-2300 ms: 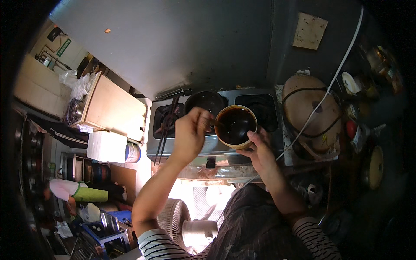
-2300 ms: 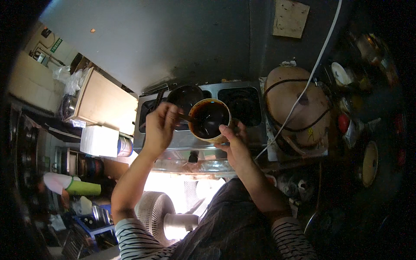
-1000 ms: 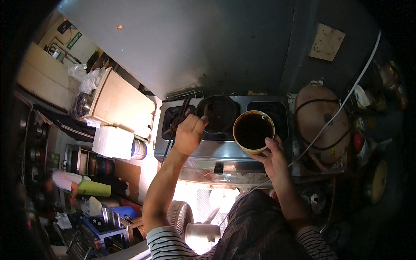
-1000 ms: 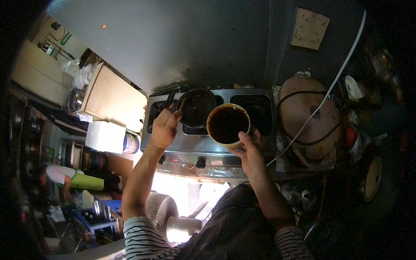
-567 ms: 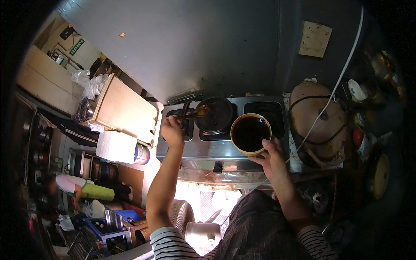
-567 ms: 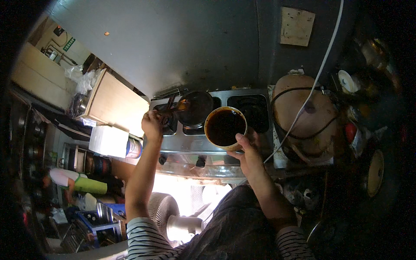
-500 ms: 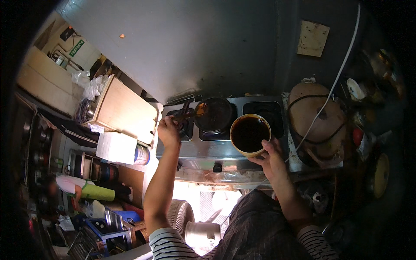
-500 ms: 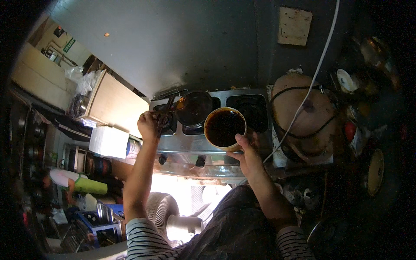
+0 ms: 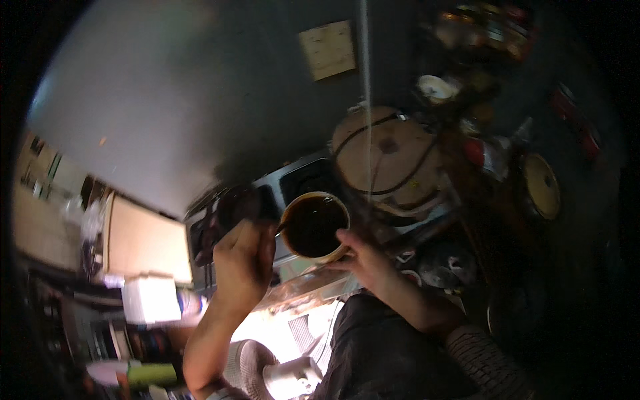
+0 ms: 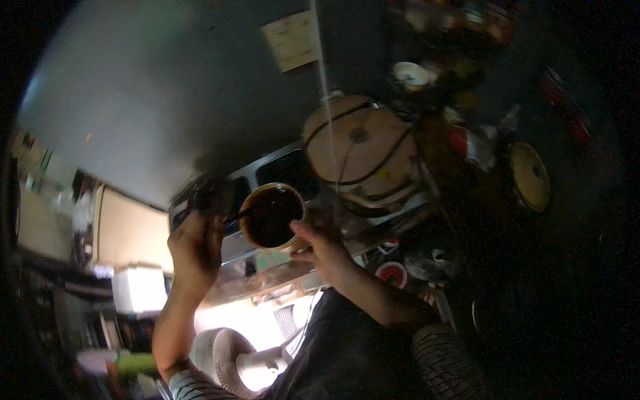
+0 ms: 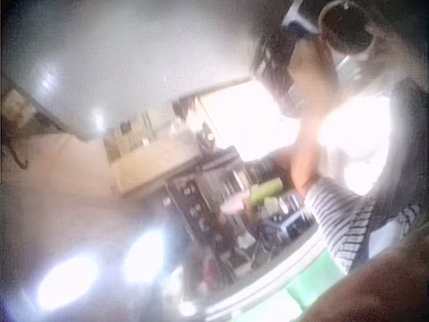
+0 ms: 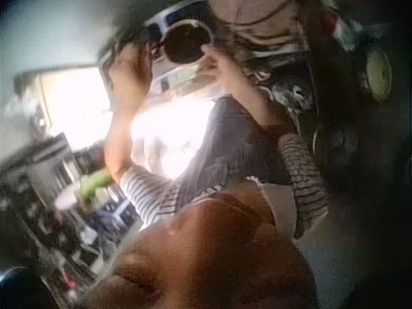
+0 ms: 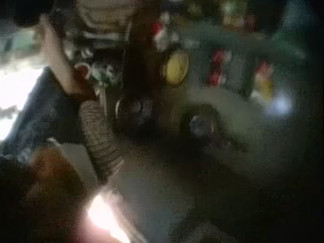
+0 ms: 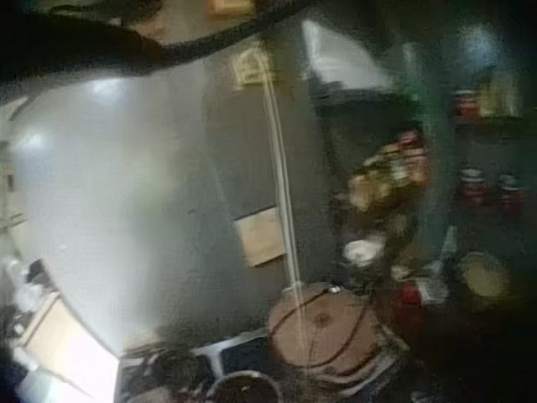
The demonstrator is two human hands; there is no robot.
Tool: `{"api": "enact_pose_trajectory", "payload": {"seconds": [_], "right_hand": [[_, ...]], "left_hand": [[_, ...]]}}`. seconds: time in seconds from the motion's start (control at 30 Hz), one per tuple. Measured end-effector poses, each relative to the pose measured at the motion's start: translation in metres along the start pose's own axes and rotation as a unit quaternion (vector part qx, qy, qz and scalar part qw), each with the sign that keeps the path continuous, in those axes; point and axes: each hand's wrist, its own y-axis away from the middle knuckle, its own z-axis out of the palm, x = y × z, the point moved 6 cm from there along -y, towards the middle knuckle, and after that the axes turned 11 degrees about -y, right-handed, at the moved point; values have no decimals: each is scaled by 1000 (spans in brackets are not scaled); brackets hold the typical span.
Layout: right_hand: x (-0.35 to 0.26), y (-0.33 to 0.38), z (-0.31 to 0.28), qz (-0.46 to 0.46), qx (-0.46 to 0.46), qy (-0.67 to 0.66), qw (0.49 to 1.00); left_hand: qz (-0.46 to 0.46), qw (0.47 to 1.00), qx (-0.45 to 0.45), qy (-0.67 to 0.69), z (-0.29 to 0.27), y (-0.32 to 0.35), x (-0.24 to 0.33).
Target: The person retrieves a packet of instant noodles and a plastic container from a cabinet. They open the noodle packet and pour the contents into a small bowl. The person then adds a dark liquid from a jar and a yellowish liquid from a large plastic bag into a pot on the stove. Finally, they retrieve a bag of vegetables from a refrigerator and place it on the counter.
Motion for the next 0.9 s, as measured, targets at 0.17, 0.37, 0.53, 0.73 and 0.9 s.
{"api": "enact_pose_trajectory", "payload": {"seconds": [0.17, 0.37, 0.53, 0.73, 0.9], "right_hand": [[-51, 48, -16, -48, 3, 22, 999], [-121, 104, -61, -47, 6, 0, 999], [-179, 139, -88, -96, 61, 1, 993], [-242, 149, -117, -193, 49, -22, 980], [-281, 134, -136, -241, 73, -33, 967]], "left_hand": [[11, 994, -93, 56, 43, -9, 52], [35, 977, -141, 154, 90, -16, 124], [20, 977, -130, 166, 113, -22, 163], [-51, 960, -155, 229, 132, -25, 169], [-55, 951, -156, 261, 137, -34, 161]]}}
